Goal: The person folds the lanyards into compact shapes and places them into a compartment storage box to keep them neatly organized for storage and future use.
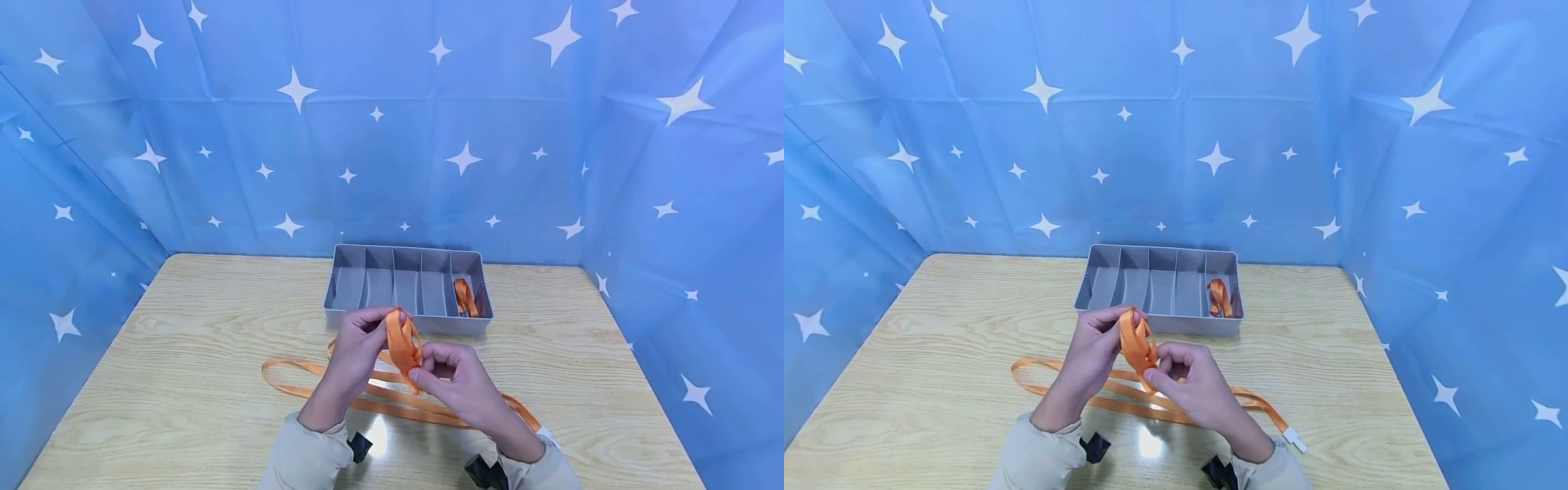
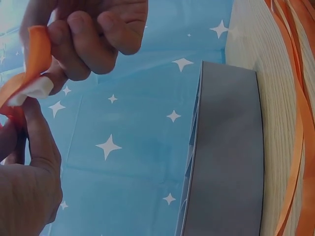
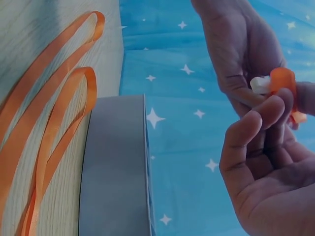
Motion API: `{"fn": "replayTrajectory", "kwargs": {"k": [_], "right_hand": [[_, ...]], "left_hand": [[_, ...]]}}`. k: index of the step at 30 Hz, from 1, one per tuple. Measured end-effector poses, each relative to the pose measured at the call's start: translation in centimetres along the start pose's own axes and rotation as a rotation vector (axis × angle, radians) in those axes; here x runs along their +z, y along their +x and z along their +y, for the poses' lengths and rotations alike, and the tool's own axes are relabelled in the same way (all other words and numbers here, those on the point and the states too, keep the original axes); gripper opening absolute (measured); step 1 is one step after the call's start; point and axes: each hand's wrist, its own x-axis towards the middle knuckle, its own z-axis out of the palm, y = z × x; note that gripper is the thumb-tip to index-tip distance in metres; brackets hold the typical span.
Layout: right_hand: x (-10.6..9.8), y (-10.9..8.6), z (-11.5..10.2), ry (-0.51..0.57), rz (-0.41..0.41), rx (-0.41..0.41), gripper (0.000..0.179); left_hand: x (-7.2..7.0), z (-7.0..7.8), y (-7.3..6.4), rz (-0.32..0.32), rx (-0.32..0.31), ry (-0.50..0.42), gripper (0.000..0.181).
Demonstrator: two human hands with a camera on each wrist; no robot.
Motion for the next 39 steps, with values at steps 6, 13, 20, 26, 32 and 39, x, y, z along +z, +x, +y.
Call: {"fn": "replayTrajectory", "kwargs": {"k": [6, 13, 20, 26, 32, 39], "right_hand": [[0.08, -0.07, 0.05, 0.015, 0.014, 0.026, 0.016], [0.22, -0.18, 0.18, 0.009, 0.012, 0.022, 0.008], [0.23, -0.05, 0.33, -0.046, -0.005, 0.044, 0.009], [0.04, -0.15, 0.26, -0.064, -0.094, 0.040, 0.012], [-0.03, -0.21, 0.21, -0.002, -0.203, -0.037, 0.017], [0.36, -0.33, 0.52, 0.065, -0.219, -0.105, 0.031]], "left_hand": [[-0.09, -0.19, 0.12, 0.031, 0.042, 0.114, 0.023], [-0.06, -0.33, 0.13, 0.034, 0.089, 0.162, 0.020], [-0.15, -0.40, 0.15, 0.032, 0.090, 0.212, 0.018], [-0.35, -0.34, 0.24, 0.013, 0.050, 0.233, 0.020], [-0.49, -0.27, 0.34, -0.010, 0.017, 0.229, 0.023], [-0.54, -0.31, 0.49, -0.016, -0.008, 0.201, 0.020]]}}
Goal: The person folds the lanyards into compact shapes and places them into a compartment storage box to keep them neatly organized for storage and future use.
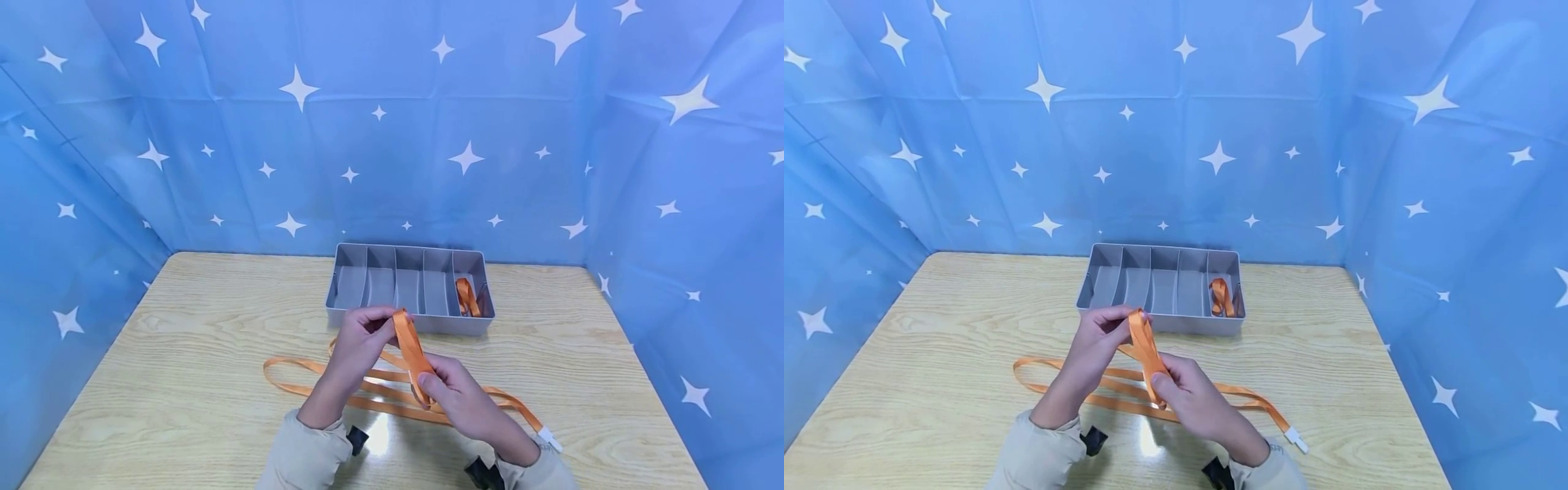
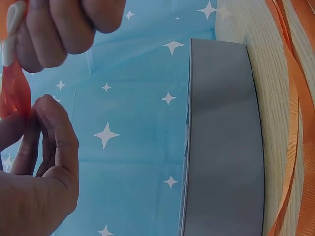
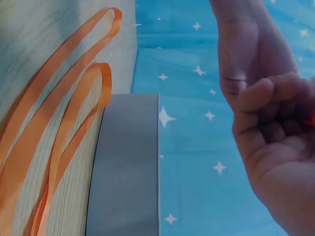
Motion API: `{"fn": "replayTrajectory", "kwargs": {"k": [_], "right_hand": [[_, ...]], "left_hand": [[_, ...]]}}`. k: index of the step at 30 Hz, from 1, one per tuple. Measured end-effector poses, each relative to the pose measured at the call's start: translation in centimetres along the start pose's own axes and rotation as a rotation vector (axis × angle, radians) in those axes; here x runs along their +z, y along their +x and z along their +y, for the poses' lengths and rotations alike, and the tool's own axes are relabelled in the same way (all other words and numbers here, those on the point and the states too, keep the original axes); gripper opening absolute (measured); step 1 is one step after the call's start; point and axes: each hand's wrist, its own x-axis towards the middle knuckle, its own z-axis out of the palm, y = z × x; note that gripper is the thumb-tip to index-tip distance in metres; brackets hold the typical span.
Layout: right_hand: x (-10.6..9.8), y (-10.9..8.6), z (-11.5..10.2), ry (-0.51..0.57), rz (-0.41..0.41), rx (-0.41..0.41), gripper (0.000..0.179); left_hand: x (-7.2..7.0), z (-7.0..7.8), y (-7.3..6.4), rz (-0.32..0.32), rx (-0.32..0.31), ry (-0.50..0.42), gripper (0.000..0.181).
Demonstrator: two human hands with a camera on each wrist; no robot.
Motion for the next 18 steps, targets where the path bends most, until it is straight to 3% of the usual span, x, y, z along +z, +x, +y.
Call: {"fn": "replayTrajectory", "kwargs": {"k": [5, 13, 18], "right_hand": [[0.30, -0.08, 0.19, -0.001, 0.082, -0.066, 0.030], [0.54, -0.18, -0.11, -0.033, 0.199, -0.151, 0.029], [0.54, -0.30, -0.37, -0.011, 0.217, -0.169, 0.030]], "left_hand": [[0.15, -0.13, 0.01, 0.012, 0.019, -0.027, 0.024], [0.57, -0.67, 0.14, 0.037, 0.216, 0.113, 0.021], [0.73, -0.77, -0.02, 0.024, 0.212, 0.121, 0.018]]}}
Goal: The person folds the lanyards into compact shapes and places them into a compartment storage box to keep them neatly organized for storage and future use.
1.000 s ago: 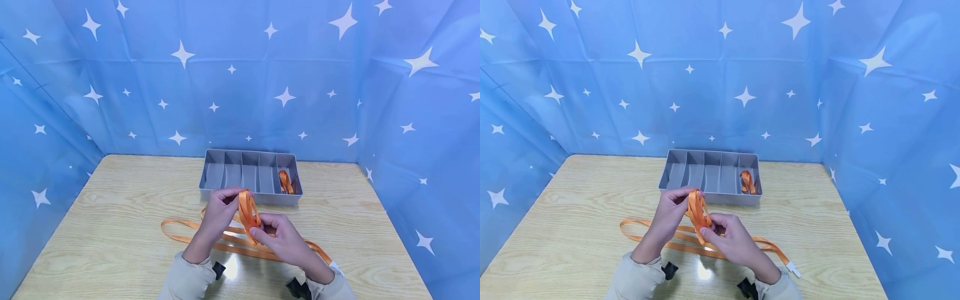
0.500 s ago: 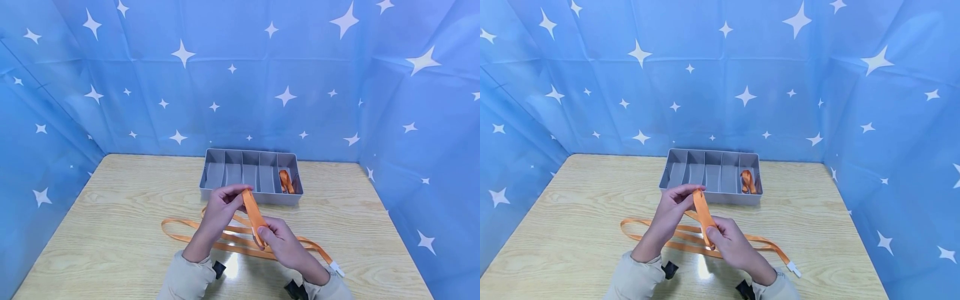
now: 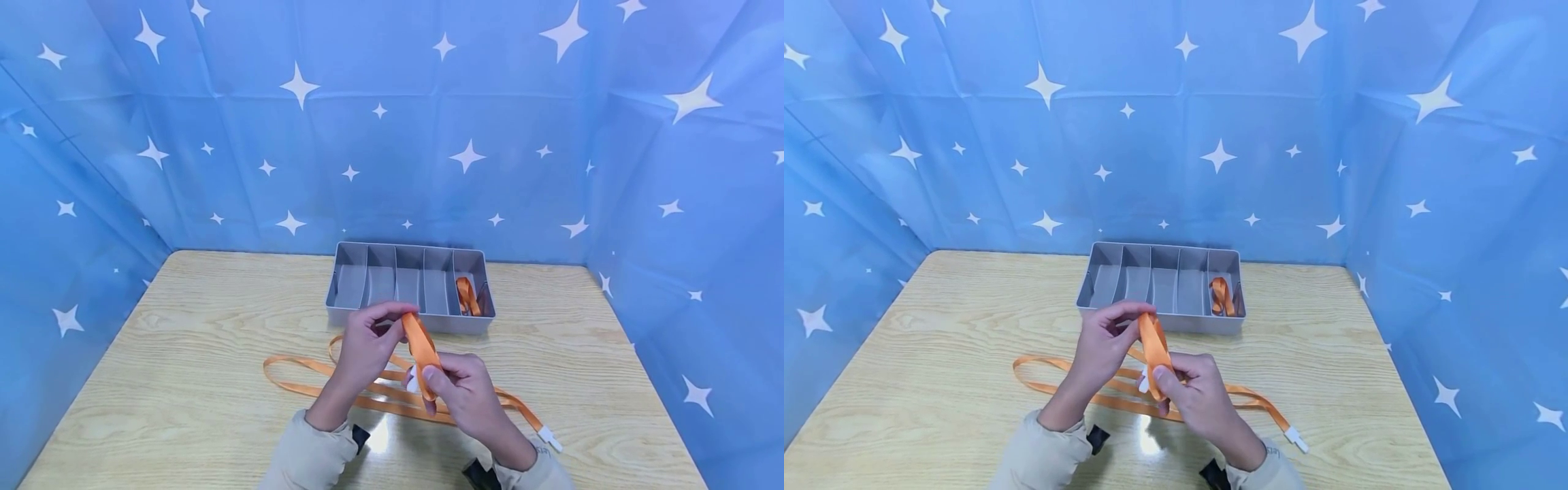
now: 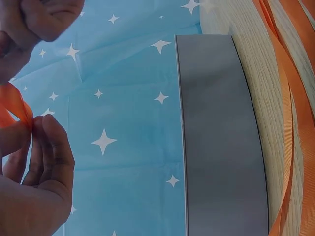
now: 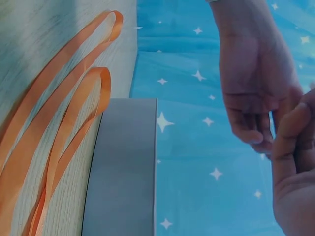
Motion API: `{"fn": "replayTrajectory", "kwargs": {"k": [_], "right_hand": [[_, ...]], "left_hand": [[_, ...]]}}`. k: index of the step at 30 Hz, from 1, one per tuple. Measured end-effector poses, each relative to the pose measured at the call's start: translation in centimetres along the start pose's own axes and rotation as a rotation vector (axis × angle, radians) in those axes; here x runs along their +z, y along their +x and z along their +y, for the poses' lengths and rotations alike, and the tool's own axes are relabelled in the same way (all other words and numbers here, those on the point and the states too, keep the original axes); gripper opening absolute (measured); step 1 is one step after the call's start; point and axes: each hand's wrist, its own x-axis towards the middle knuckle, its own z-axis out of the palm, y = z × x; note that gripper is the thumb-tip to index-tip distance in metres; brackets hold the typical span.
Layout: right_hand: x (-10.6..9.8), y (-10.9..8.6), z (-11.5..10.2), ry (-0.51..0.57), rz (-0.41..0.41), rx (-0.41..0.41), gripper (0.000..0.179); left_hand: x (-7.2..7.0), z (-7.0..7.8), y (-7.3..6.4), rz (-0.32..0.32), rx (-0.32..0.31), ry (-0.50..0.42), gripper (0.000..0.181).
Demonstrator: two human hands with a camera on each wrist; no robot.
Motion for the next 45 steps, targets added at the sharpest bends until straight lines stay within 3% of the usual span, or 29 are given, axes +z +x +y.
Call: {"fn": "replayTrajectory", "kwargs": {"k": [11, 19, 25, 36, 45], "right_hand": [[-0.18, -0.06, 0.10, 0.029, 0.015, 0.066, 0.020], [-0.08, 0.02, 0.01, 0.121, -0.074, 0.132, 0.019], [-0.32, -0.05, -0.12, 0.122, -0.079, 0.158, 0.017], [-0.72, -0.12, -0.12, 0.214, -0.083, 0.111, 0.019], [-0.80, -0.16, -0.30, 0.221, -0.061, 0.111, 0.020]], "left_hand": [[-0.20, -0.06, 0.06, 0.014, -0.026, 0.004, 0.017], [-0.54, 0.03, 0.23, 0.024, -0.018, 0.009, 0.015], [-0.68, -0.05, 0.18, 0.012, -0.036, 0.008, 0.014], [-0.57, 0.05, 0.04, 0.010, -0.115, 0.063, 0.015], [-0.42, -0.38, -0.07, -0.023, -0.068, 0.125, 0.021]]}}
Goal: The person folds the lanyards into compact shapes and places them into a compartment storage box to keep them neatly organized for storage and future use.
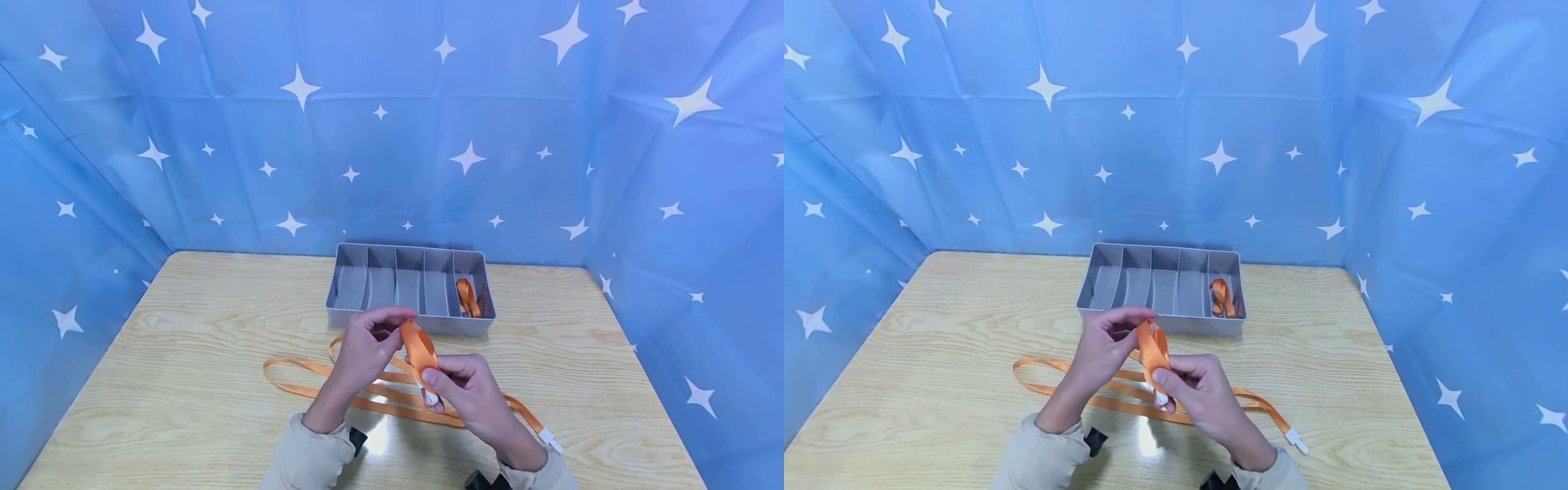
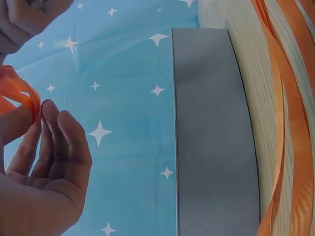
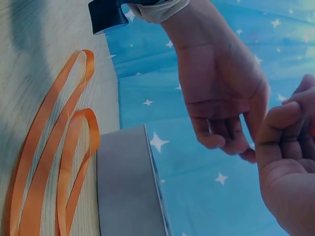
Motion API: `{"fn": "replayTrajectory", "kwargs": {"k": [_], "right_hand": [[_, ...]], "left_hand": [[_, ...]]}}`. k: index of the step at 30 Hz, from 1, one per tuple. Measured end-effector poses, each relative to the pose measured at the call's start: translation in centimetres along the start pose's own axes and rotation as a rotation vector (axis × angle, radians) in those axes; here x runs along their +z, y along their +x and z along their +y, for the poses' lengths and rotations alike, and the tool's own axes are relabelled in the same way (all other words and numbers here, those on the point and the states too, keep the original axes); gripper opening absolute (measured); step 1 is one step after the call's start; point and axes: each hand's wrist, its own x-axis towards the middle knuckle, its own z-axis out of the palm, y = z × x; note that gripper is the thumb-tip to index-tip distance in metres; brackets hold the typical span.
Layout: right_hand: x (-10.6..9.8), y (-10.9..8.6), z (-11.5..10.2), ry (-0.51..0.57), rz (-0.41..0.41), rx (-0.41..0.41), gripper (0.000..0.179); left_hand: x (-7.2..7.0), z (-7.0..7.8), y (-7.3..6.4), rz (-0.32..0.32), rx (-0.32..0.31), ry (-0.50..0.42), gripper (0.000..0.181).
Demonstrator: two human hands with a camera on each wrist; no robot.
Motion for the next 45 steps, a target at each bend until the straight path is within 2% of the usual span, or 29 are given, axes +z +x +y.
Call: {"fn": "replayTrajectory", "kwargs": {"k": [7, 16, 19, 24, 28, 30, 33, 35, 38, 41, 45], "right_hand": [[-0.2, 0.0, 0.0, -0.034, 0.038, 0.014, 0.020], [-0.6, 0.2, -0.2, -0.101, 0.141, 0.049, 0.020], [-0.8, 0.4, -0.3, -0.142, 0.176, 0.039, 0.020], [-1.3, 0.5, 0.1, -0.165, 0.214, 0.040, 0.020], [-1.6, 0.6, 0.4, -0.176, 0.235, 0.040, 0.021], [-1.7, 0.7, 0.4, -0.202, 0.250, 0.042, 0.020], [-1.8, 0.8, 0.4, -0.242, 0.271, 0.065, 0.021], [-1.9, 0.9, 0.5, -0.260, 0.285, 0.087, 0.021], [-2.0, 1.0, 0.6, -0.274, 0.291, 0.104, 0.021], [-2.1, 1.0, 0.8, -0.280, 0.290, 0.095, 0.020], [-2.2, 1.1, 1.1, -0.288, 0.287, 0.063, 0.020]], "left_hand": [[0.4, -0.4, -0.3, -0.029, 0.053, 0.030, 0.024], [1.6, -0.8, -1.0, 0.002, 0.117, 0.079, 0.032], [1.9, -0.8, -1.2, 0.006, 0.113, 0.070, 0.030], [2.5, -1.0, -1.5, 0.013, 0.080, -0.010, 0.030], [2.7, -1.1, -1.6, 0.013, 0.059, -0.050, 0.019], [2.7, -1.1, -1.6, 0.001, 0.043, -0.067, 0.013], [2.7, -1.2, -1.7, -0.029, 0.005, -0.084, 0.015], [2.7, -1.2, -1.7, -0.053, -0.019, -0.073, 0.017], [2.6, -1.3, -1.6, -0.072, -0.020, -0.012, 0.018], [2.4, -1.4, -1.6, -0.080, 0.004, 0.040, 0.018], [2.5, -1.6, -1.5, -0.096, 0.044, 0.058, 0.020]]}}
